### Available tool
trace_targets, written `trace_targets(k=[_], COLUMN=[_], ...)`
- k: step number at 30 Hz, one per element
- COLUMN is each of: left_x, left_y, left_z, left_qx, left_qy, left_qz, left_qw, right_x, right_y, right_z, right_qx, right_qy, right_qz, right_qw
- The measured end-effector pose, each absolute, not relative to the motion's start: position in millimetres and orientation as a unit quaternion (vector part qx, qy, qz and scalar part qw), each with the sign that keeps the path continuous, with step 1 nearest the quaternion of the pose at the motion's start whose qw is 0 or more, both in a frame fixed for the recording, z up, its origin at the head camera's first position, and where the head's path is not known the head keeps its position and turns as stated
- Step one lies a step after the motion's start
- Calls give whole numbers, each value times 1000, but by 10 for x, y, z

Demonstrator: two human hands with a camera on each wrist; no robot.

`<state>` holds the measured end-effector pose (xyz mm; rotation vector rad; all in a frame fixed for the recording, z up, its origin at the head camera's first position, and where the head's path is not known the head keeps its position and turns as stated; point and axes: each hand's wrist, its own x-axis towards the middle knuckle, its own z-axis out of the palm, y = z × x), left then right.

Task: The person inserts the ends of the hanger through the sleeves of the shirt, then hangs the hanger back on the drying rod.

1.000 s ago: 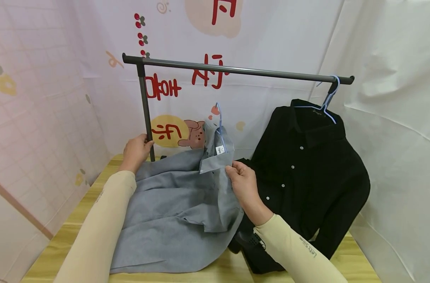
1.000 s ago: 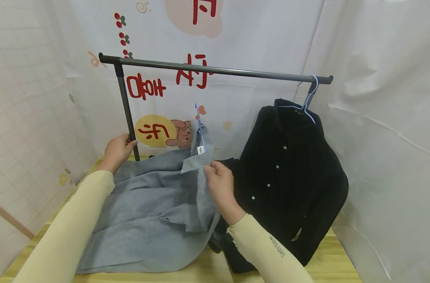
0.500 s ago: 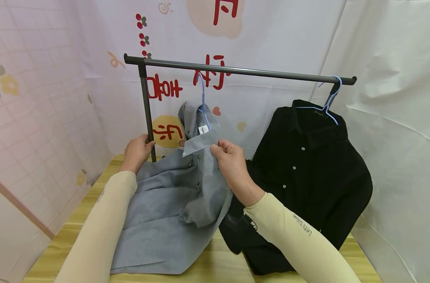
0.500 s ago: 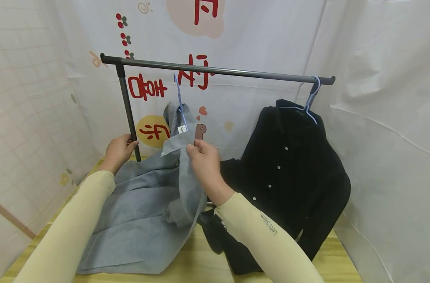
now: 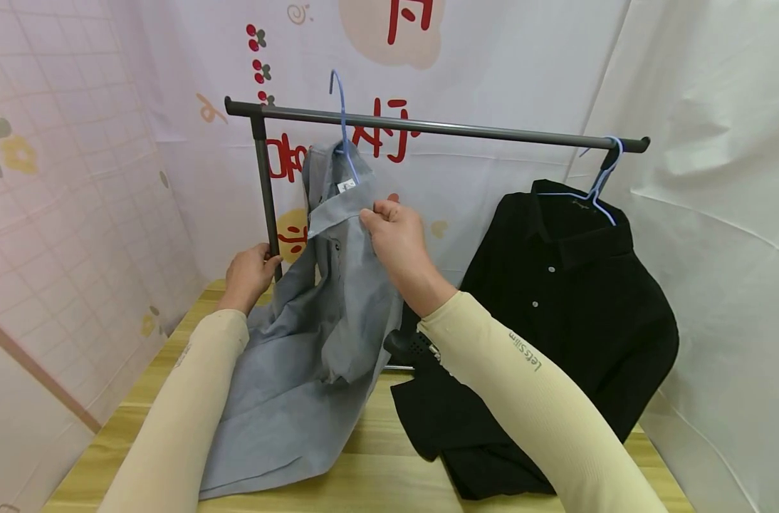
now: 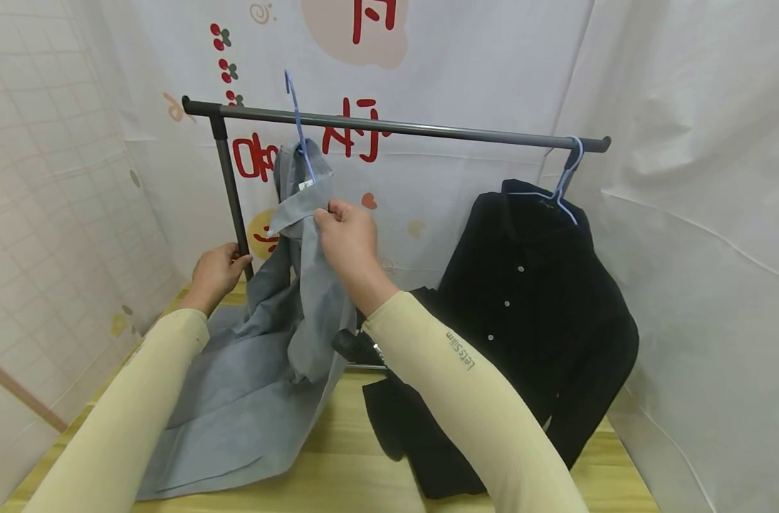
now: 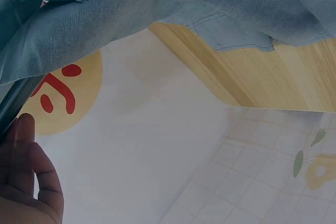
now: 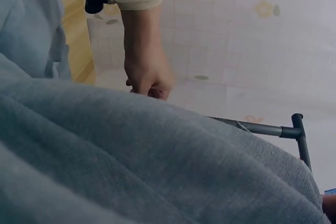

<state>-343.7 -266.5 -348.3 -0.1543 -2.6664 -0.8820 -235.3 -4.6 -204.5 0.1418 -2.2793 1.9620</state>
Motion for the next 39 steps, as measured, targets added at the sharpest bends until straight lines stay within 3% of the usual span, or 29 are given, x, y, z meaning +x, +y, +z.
trace_targets(k=[12,21,32,39], left_x=[-3391,-3362,-3324,-3300], left_y=[-2558,-2521,-2554,-2584], left_z=[-3468,-3482,-3462,-3457], left_qx=[-50,-53,-43,-35], left_qy=[-938,-940,-941,-941], left_qz=[-305,-294,-295,-291], left_qw=[156,163,163,168], right_x=[-2523,-2632,-2576,-2617], right_y=[-307,-232,-10,218], right_z=[-2009,-2349,-2420,-2522], right_qx=[32,35,94,74], right_qy=[-789,-798,-792,-750], right_qz=[606,602,603,658], right_qw=[91,16,33,-3])
